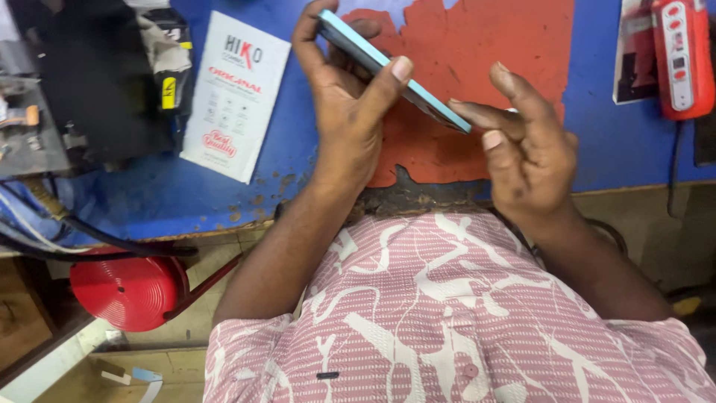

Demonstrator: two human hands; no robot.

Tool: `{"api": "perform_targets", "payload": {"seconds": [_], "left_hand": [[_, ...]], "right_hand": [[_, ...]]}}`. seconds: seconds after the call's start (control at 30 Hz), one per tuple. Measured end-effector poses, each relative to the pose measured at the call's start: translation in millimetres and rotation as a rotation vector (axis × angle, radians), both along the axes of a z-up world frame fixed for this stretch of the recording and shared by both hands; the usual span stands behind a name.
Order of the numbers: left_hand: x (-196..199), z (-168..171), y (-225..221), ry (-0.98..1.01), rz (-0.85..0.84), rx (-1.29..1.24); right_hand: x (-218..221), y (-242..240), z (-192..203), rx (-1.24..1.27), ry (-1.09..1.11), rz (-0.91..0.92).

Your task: The person uses a purple screwdriver to remove screws from the back of a smartphone. They then use a metal prying tool to separate the back cover from the phone's frame. The person lifts the back cover to reveal the internal components, including the battery and camera module, and sets the cover aside.

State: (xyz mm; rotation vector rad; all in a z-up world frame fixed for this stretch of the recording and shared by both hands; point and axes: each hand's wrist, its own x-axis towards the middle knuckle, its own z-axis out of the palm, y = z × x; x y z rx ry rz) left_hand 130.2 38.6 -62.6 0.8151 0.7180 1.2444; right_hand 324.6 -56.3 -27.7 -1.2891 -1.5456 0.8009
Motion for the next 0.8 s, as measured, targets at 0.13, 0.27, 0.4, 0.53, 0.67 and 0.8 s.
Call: {"api": "perform_targets", "payload": {"seconds": [0.13, 0.27, 0.4, 0.53, 0.67, 0.8], "left_hand": [[0, -1, 0, 0.010, 0.006, -0.010], [0, 1, -1, 0.011, 0.016, -0.016], [0, 0, -1, 0.007, 0.005, -0.003], [1, -1, 1, -0.013, -0.007, 0.004], [0, -1, 2, -0.002, -0.020, 0.013], [-1, -2, 2, 0.001, -0.030, 0.023]], "right_hand": [[-5, -7, -9, 0.023, -0.126, -0.026], [-5, 3, -12, 0.132, -0.221, 0.005], [-4, 3, -12, 0.131, -0.210, 0.010], [-2, 5, -13, 0.138, -0.170, 0.023], [0, 5, -9, 0.091, -0.159, 0.026], [-1, 6, -8, 0.118, -0.211, -0.013]]}}
